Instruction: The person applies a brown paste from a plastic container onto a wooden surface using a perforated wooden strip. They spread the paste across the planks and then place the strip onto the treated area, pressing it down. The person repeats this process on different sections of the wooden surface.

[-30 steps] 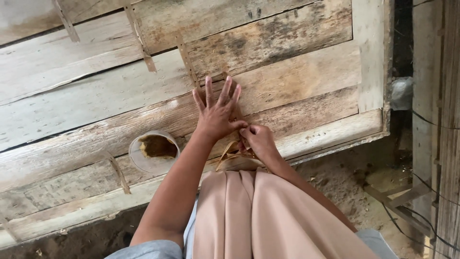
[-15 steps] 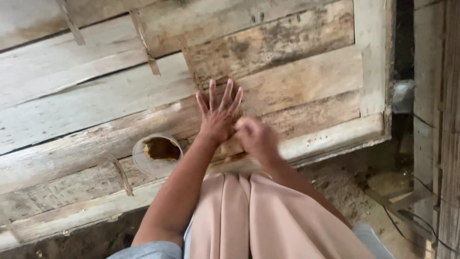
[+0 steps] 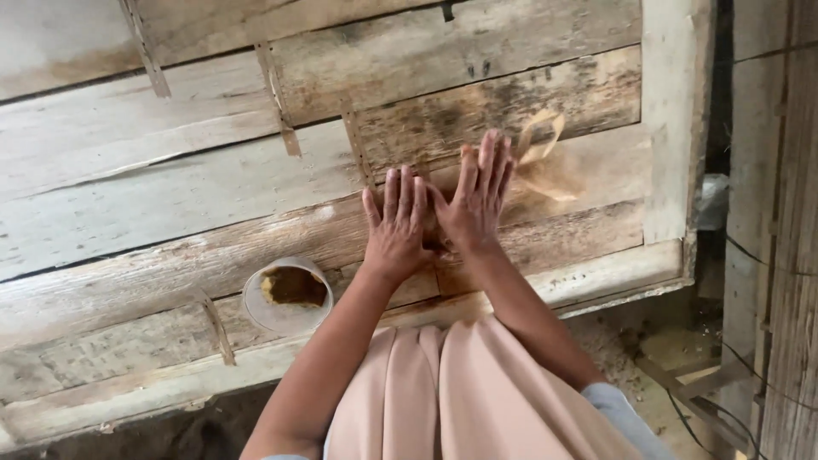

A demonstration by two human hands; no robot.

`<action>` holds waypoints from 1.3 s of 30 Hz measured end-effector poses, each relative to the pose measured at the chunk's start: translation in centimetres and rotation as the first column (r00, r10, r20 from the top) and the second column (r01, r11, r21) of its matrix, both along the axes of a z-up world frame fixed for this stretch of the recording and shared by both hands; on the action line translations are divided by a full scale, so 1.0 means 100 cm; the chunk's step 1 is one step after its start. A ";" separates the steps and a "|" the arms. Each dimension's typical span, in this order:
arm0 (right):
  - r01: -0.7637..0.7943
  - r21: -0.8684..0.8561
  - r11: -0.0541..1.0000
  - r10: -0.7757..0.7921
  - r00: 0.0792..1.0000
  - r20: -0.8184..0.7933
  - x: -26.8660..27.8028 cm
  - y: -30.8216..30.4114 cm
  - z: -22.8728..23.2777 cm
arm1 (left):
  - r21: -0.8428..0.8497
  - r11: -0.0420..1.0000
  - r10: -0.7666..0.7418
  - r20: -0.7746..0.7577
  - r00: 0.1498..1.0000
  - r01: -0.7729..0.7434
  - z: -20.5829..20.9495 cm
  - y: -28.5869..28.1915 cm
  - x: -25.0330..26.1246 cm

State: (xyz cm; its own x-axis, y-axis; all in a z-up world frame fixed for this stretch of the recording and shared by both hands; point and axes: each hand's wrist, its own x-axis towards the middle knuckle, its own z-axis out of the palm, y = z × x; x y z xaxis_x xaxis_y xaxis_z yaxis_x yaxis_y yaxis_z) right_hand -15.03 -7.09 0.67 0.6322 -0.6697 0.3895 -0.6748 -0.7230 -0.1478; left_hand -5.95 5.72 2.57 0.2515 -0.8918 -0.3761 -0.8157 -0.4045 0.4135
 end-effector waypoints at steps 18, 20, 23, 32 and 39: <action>-0.075 -0.091 0.993 0.080 0.996 0.051 0.027 -0.044 -0.023 | 0.009 1.000 -0.012 -0.048 0.999 0.012 0.002 0.002 0.002; -0.136 -0.043 0.990 0.138 0.990 0.038 0.002 -0.033 -0.033 | -0.035 0.999 -0.002 -0.050 0.999 0.000 0.000 0.003 0.002; -0.157 -0.024 0.987 0.158 0.987 0.034 -0.013 -0.003 0.000 | -0.051 0.998 0.019 -0.052 0.998 -0.022 0.000 0.003 0.000; -0.207 0.085 0.975 0.206 0.978 0.027 -0.069 0.039 0.014 | -0.069 0.997 -0.028 -0.091 0.995 0.022 0.015 0.005 0.007; -0.299 0.230 0.926 0.184 0.890 0.416 -0.096 0.042 0.109 | -0.259 0.958 0.044 -0.296 0.954 -0.125 0.042 0.007 -0.004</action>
